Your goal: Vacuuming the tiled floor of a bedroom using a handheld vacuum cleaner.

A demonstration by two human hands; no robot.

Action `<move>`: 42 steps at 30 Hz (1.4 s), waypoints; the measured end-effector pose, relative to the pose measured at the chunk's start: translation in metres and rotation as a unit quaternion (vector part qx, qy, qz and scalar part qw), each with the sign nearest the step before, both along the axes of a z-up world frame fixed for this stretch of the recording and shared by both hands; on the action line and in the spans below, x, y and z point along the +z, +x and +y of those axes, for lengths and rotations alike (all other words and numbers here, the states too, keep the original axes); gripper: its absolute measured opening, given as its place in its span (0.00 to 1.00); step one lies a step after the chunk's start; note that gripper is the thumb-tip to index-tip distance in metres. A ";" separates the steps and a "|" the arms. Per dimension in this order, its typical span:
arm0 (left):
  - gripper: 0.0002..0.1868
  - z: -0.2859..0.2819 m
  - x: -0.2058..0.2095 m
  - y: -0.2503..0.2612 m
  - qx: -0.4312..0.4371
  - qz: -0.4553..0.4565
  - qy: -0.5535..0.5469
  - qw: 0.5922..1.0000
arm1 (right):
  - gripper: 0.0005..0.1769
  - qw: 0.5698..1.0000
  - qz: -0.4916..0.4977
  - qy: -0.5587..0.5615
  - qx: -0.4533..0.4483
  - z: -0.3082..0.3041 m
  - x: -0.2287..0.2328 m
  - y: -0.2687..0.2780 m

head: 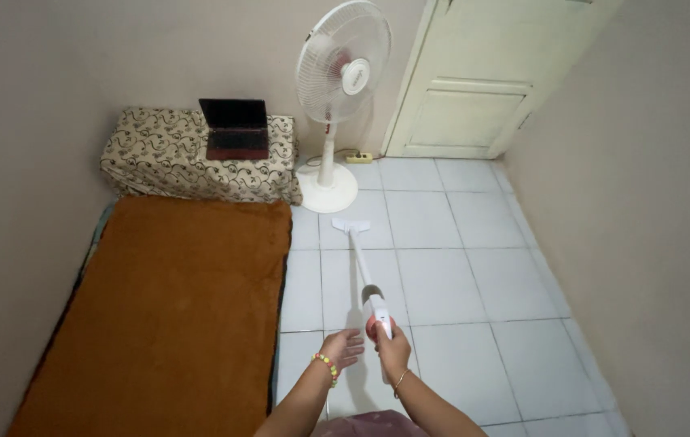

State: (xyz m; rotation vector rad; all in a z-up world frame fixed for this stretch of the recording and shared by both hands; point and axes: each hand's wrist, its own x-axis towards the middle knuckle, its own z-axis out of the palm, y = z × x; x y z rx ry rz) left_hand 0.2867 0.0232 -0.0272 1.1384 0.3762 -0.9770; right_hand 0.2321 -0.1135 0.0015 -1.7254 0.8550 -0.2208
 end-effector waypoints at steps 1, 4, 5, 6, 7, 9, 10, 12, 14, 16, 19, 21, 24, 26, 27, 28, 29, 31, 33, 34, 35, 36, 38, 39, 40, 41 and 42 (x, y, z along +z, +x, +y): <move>0.28 0.003 -0.001 0.008 0.000 -0.001 0.003 1.000 | 0.30 1.000 -0.001 0.003 0.000 -0.005 0.004 0.008; 0.29 0.009 -0.005 0.028 0.022 0.021 0.011 0.999 | 0.31 1.000 0.011 -0.027 -0.002 -0.026 0.010 0.027; 0.29 0.009 -0.005 0.035 0.039 0.015 0.009 0.999 | 0.31 0.999 0.017 -0.031 0.001 -0.037 0.012 0.035; 0.29 0.009 -0.005 0.044 0.057 0.009 0.007 0.998 | 0.32 0.999 0.024 -0.036 0.004 -0.048 0.013 0.044; 0.29 0.007 -0.001 0.054 0.059 0.008 0.007 0.998 | 0.32 0.999 0.023 -0.035 0.007 -0.061 0.022 0.055; 0.30 0.001 0.006 0.074 0.081 0.015 0.008 0.997 | 0.30 0.996 0.056 -0.047 0.044 -0.087 0.037 0.075; 0.30 -0.004 0.007 0.087 0.083 0.015 0.010 0.996 | 0.30 0.996 0.055 -0.046 0.047 -0.098 0.048 0.087; 0.29 -0.020 0.015 0.123 0.101 0.013 0.004 0.995 | 0.29 0.986 -0.012 0.115 0.119 -0.125 0.073 0.121; 0.29 -0.039 0.022 0.159 0.105 -0.008 0.010 0.994 | 0.27 0.975 -0.022 0.145 0.165 -0.140 0.121 0.147; 0.29 -0.063 0.032 0.201 0.109 -0.030 0.016 0.994 | 0.27 0.962 -0.031 0.174 0.210 -0.154 0.162 0.180; 0.29 -0.096 0.043 0.264 0.123 -0.060 0.017 0.990 | 0.29 0.962 0.005 0.179 0.208 -0.165 0.198 0.230; 0.28 -0.114 0.050 0.306 0.162 -0.107 -0.020 0.981 | 0.29 0.956 -0.048 0.200 0.210 -0.172 0.211 0.262; 0.29 -0.135 0.082 0.348 0.206 -0.077 -0.023 0.975 | 0.27 0.943 -0.073 0.239 0.220 -0.182 0.227 0.309; 0.30 -0.142 0.085 0.387 0.221 -0.090 -0.060 0.969 | 0.25 0.936 -0.084 0.261 0.219 -0.191 0.228 0.339; 0.32 -0.143 0.084 0.404 0.228 -0.099 -0.093 0.964 | 0.23 0.930 -0.092 0.286 0.210 -0.193 0.225 0.352; 0.32 -0.141 0.083 0.424 0.232 -0.098 -0.094 0.963 | 0.23 0.930 -0.090 0.285 0.213 -0.194 0.227 0.362; 0.33 -0.142 0.083 0.446 0.252 -0.103 -0.111 0.956 | 0.22 0.919 -0.125 0.302 0.219 -0.196 0.230 0.373; 0.35 -0.141 0.085 0.493 0.269 -0.110 -0.130 0.948 | 0.21 0.908 -0.163 0.316 0.223 -0.199 0.238 0.395; 0.38 -0.138 0.083 0.538 0.314 -0.117 -0.187 0.923 | 0.17 0.907 -0.141 0.366 0.151 -0.201 0.243 0.414; 0.38 -0.134 0.081 0.555 0.306 -0.115 -0.188 0.926 | 0.17 0.909 -0.144 0.365 0.142 -0.201 0.241 0.419; 0.40 -0.132 0.086 0.581 0.323 -0.104 -0.175 0.924 | 0.17 0.904 -0.154 0.371 0.145 -0.203 0.243 0.432; 0.42 -0.131 0.091 0.608 0.340 -0.094 -0.161 0.922 | 0.16 0.900 -0.163 0.377 0.148 -0.204 0.247 0.445; 0.44 -0.129 0.106 0.658 0.330 -0.076 -0.108 0.935 | 0.17 0.906 -0.163 0.370 0.125 -0.204 0.262 0.462; 0.46 -0.126 0.106 0.673 0.327 -0.052 -0.045 0.942 | 0.19 0.911 -0.150 0.370 0.107 -0.202 0.265 0.464; 0.46 -0.125 0.126 0.681 0.318 -0.047 -0.045 0.946 | 0.19 0.913 -0.149 0.368 0.096 -0.204 0.267 0.474; 0.50 -0.121 0.146 0.687 0.351 -0.073 -0.011 0.933 | 0.19 0.915 -0.155 0.358 0.101 -0.205 0.269 0.482; 0.55 -0.117 0.166 0.693 0.382 -0.101 0.023 0.918 | 0.20 0.917 -0.161 0.349 0.107 -0.206 0.271 0.489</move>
